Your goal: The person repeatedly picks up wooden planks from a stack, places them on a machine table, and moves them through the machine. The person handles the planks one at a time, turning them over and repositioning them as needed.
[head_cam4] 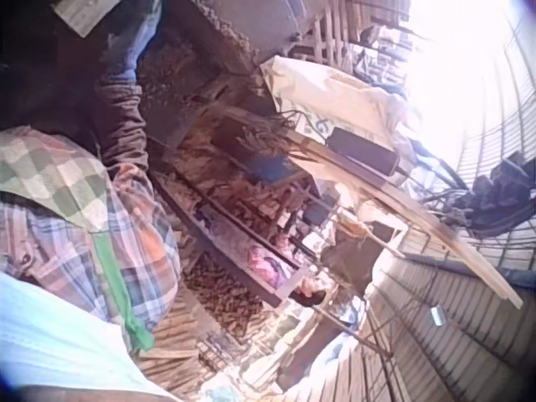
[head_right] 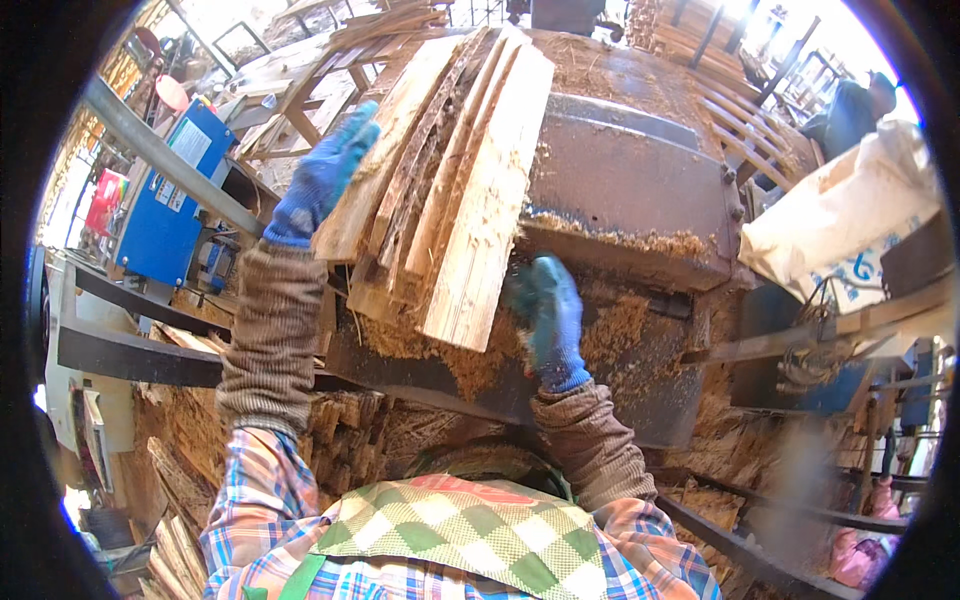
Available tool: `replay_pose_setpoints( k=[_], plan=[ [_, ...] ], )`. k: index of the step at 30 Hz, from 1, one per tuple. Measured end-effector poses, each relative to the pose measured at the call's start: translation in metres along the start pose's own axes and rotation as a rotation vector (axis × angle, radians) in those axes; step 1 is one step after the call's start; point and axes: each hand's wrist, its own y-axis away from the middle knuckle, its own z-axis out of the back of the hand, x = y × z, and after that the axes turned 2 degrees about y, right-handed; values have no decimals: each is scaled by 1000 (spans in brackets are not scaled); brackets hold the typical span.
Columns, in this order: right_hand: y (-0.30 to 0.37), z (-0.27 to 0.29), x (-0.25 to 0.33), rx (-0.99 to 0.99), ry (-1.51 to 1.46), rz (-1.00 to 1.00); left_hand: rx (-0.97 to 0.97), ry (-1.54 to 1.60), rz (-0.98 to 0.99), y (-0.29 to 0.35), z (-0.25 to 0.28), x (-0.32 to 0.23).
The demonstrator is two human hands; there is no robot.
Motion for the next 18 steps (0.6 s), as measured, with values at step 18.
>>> replay_pose_setpoints(
  k=[18],
  plan=[
    [239, -50, -79, 282, -366, -244, 405, 1607, 335, 326, -122, -20]
  ],
)
